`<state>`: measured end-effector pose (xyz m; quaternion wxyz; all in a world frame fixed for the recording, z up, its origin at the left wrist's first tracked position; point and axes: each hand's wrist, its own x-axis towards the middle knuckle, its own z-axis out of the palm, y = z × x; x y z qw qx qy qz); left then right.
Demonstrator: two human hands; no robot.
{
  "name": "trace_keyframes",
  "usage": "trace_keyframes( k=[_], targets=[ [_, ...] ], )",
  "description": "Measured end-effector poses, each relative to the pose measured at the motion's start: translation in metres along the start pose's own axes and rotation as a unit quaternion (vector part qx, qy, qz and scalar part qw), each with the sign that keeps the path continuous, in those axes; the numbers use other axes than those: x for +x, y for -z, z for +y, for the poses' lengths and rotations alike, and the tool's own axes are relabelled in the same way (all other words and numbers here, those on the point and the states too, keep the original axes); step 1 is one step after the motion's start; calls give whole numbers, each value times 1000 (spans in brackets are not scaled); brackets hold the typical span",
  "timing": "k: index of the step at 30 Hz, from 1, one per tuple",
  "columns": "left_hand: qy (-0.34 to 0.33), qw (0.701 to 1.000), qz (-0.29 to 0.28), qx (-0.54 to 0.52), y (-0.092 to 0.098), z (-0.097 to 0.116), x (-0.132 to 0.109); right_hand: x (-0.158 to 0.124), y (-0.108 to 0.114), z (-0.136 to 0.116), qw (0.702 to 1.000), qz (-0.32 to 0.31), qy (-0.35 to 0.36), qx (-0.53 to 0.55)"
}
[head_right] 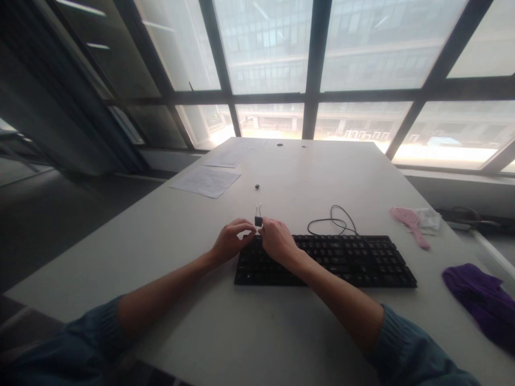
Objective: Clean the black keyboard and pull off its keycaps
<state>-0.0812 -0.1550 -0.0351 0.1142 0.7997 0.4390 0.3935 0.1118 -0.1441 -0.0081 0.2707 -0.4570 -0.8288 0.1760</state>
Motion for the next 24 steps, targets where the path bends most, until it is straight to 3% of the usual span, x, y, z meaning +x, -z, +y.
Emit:
trace_keyframes(
  k=[9, 24],
  targets=[
    [59, 990, -60, -113, 6, 3, 5, -3, -4, 0, 998, -7, 54, -28],
    [40, 990, -39, -131, 3, 4, -2, -7, -3, 11, 997, 0, 70, 21]
  ],
)
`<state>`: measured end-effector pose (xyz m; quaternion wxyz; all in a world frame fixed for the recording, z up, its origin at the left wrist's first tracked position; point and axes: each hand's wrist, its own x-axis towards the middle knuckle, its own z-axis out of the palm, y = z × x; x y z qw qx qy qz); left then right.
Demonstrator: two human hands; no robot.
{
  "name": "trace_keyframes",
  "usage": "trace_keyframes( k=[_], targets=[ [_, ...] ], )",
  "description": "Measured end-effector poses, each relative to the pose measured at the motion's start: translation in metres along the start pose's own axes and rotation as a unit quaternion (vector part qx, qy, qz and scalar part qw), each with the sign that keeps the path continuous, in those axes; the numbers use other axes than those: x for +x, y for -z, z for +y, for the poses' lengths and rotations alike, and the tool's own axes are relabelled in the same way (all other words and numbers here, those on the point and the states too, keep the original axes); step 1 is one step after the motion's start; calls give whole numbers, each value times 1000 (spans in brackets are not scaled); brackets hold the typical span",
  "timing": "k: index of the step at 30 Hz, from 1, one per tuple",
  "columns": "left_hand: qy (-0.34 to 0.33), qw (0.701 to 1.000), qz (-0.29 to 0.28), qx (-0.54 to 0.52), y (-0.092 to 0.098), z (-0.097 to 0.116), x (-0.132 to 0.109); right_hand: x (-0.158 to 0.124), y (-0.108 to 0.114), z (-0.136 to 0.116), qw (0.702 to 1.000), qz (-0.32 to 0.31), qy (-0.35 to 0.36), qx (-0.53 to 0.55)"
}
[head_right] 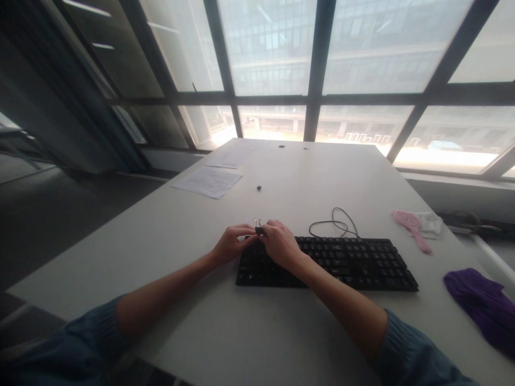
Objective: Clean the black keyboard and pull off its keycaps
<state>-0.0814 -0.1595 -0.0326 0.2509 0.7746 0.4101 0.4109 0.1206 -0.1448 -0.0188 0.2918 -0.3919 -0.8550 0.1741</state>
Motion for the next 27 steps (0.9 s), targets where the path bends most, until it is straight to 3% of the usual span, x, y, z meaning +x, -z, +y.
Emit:
trace_keyframes(
  k=[7, 14, 21, 27],
  targets=[
    [9, 1000, 7, -7, 0, 2, 1, 8, 3, 3, 995, 11, 17, 94],
    [80, 997, 3, 4, -9, 15, -5, 11, -5, 9, 992, 28, 23, 120],
    [88, 996, 11, 34, -17, 19, -7, 7, -10, 13, 989, 54, 67, 117],
    [81, 996, 10, 43, -17, 14, -6, 6, -13, 16, 984, 61, 51, 160]
  ],
)
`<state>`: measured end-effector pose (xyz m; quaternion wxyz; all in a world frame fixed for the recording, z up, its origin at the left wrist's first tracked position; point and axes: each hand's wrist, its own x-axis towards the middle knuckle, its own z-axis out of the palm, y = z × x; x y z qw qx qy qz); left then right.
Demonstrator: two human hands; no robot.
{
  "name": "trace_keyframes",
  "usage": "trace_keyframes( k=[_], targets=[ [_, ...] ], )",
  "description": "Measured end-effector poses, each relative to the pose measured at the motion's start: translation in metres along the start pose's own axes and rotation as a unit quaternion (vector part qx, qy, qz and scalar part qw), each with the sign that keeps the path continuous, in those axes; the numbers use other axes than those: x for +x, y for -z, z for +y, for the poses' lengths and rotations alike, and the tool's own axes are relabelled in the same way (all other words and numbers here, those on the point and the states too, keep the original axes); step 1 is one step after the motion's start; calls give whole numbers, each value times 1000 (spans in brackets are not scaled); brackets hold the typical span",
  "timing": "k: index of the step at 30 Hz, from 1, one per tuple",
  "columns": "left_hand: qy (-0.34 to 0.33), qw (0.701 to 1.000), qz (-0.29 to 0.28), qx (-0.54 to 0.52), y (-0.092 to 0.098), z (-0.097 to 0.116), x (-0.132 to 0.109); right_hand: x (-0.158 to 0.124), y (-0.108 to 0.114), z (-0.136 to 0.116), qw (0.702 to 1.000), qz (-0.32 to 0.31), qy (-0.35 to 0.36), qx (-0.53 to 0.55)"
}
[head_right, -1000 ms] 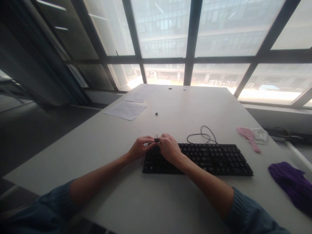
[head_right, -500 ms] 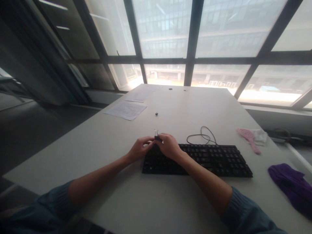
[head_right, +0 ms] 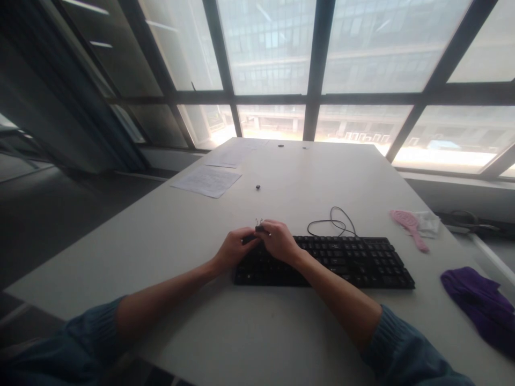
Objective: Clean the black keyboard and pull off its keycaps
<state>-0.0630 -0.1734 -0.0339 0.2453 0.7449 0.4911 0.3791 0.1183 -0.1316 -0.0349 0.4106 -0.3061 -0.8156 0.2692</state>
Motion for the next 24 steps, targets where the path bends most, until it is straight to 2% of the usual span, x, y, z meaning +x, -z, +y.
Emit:
trace_keyframes(
  k=[11, 19, 24],
  targets=[
    [13, 998, -14, 62, -1, 3, 4, 1, 0, 0, 999, 15, -3, 43],
    [-9, 991, 1, 132, -5, 1, 0, 2, 1, 0, 998, 45, -5, 50],
    [-49, 990, 22, 131, -5, 0, 0, 3, 2, -4, 997, 47, -13, 61]
  ],
)
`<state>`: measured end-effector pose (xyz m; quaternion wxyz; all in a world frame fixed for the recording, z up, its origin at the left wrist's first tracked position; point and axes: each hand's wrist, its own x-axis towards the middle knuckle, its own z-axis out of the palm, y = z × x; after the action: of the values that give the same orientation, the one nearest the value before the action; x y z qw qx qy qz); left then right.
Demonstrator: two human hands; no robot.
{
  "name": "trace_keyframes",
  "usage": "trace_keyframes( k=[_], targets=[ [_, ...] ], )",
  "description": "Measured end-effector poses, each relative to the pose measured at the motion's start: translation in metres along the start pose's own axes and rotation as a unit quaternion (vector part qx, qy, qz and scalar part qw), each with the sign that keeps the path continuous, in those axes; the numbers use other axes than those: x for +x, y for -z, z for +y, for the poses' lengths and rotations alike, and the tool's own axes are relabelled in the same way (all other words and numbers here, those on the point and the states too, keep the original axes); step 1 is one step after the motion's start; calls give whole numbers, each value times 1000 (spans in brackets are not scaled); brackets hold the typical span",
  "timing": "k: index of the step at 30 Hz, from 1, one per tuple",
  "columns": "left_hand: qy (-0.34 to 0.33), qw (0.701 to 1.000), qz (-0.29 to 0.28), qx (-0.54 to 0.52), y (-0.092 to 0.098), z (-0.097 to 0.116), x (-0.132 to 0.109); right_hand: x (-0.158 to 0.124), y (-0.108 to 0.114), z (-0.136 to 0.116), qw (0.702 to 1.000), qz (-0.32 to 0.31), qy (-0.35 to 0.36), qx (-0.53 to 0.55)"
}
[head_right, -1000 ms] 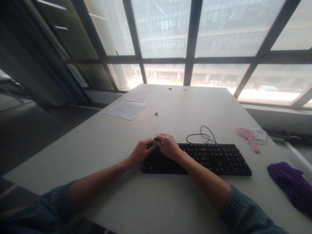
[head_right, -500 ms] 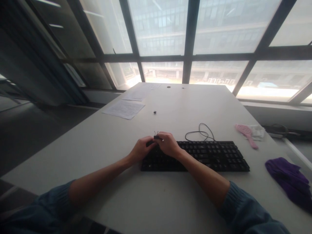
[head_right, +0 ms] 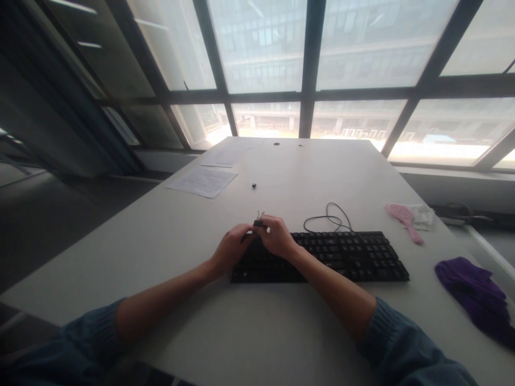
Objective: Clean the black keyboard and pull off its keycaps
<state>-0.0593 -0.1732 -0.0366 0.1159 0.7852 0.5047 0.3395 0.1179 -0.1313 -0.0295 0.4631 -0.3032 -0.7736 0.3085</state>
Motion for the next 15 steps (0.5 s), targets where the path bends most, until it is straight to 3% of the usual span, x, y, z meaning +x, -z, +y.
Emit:
trace_keyframes(
  k=[7, 15],
  targets=[
    [-15, 996, 39, -75, 3, 3, 2, 1, 0, -1, 1000, 9, 5, 10],
    [-26, 994, 69, -79, 3, 2, 4, 1, 1, -4, 1000, 3, 11, -8]
  ],
)
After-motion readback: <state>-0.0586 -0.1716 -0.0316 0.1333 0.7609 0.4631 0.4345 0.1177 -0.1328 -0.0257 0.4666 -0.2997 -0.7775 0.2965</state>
